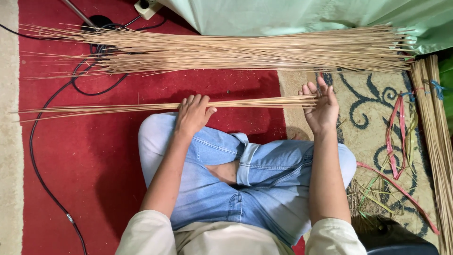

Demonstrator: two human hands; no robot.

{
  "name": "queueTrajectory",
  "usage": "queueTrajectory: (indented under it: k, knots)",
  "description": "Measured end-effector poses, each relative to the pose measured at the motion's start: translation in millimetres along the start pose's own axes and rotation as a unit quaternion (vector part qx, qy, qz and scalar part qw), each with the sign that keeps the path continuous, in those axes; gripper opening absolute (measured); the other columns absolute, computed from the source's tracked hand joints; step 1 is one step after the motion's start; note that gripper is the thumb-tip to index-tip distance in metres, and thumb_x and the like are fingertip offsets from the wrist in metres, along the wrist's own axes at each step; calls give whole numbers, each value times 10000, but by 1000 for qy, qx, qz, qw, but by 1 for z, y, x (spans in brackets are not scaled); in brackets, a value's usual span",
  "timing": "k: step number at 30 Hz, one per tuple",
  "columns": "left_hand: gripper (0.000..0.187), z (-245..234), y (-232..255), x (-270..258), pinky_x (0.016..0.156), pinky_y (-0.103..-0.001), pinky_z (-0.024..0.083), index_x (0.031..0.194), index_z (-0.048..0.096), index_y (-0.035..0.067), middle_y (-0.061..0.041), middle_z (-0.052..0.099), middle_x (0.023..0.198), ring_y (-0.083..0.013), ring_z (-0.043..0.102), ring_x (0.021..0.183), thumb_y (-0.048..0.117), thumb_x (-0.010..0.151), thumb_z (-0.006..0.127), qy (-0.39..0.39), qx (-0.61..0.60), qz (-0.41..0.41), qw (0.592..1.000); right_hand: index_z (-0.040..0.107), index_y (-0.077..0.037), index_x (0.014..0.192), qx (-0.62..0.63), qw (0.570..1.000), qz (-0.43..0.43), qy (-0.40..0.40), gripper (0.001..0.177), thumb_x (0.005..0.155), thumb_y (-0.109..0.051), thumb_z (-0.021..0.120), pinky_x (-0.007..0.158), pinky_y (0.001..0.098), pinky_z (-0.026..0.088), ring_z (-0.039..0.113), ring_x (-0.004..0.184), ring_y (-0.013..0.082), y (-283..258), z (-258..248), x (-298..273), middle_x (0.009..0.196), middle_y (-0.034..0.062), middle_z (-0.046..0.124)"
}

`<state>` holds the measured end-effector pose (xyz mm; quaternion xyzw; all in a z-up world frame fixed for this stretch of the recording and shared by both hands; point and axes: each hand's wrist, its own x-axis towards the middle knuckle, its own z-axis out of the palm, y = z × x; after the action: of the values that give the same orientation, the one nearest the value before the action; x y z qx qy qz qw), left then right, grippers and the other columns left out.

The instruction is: Sorting and aligning thin wooden sticks into a bundle while sitting on the floor

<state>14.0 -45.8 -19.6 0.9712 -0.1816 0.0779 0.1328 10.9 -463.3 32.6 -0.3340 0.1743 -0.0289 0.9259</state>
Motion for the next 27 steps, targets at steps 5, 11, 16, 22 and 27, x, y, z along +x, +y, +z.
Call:
queueTrajectory:
  k: [5,11,16,22,27]
  knots:
    - [394,14,-5,-2,789,-450,507,920,588,141,-75,574,870,-306,625,905,524,1005,555,27,15,38,999,618,-123,1372,-79,997,-10,7,486,1053,-462,477,1006,431,658,779,1064,261,5,-6,9,1141,113,759]
    - [427,-1,2,-3,758,-522,558,917,612,79,-160,664,841,-396,703,831,483,1027,532,-25,-49,37,998,614,-80,1383,-234,972,-20,-28,491,1115,-418,381,940,405,660,773,1048,281,15,-20,17,1140,152,744]
    - [423,21,-10,-3,747,-509,548,894,619,99,-127,645,821,-375,687,819,493,1023,535,2,-53,48,997,630,-46,1365,-373,927,5,-45,589,1137,-483,307,852,374,637,755,1038,303,17,-2,2,1185,189,719]
    - [395,4,-2,1,794,-440,486,815,592,151,-44,530,833,-290,585,914,517,950,654,100,30,58,993,786,-368,867,-721,692,4,23,360,1039,-640,627,564,290,564,705,556,145,29,-58,34,562,-57,663]
    - [405,15,-4,-2,696,-450,546,837,636,137,-83,603,733,-312,676,726,519,972,624,77,-16,48,996,631,-30,1300,-537,833,-128,-29,253,1085,-161,654,524,214,515,588,602,122,18,-9,6,744,69,596]
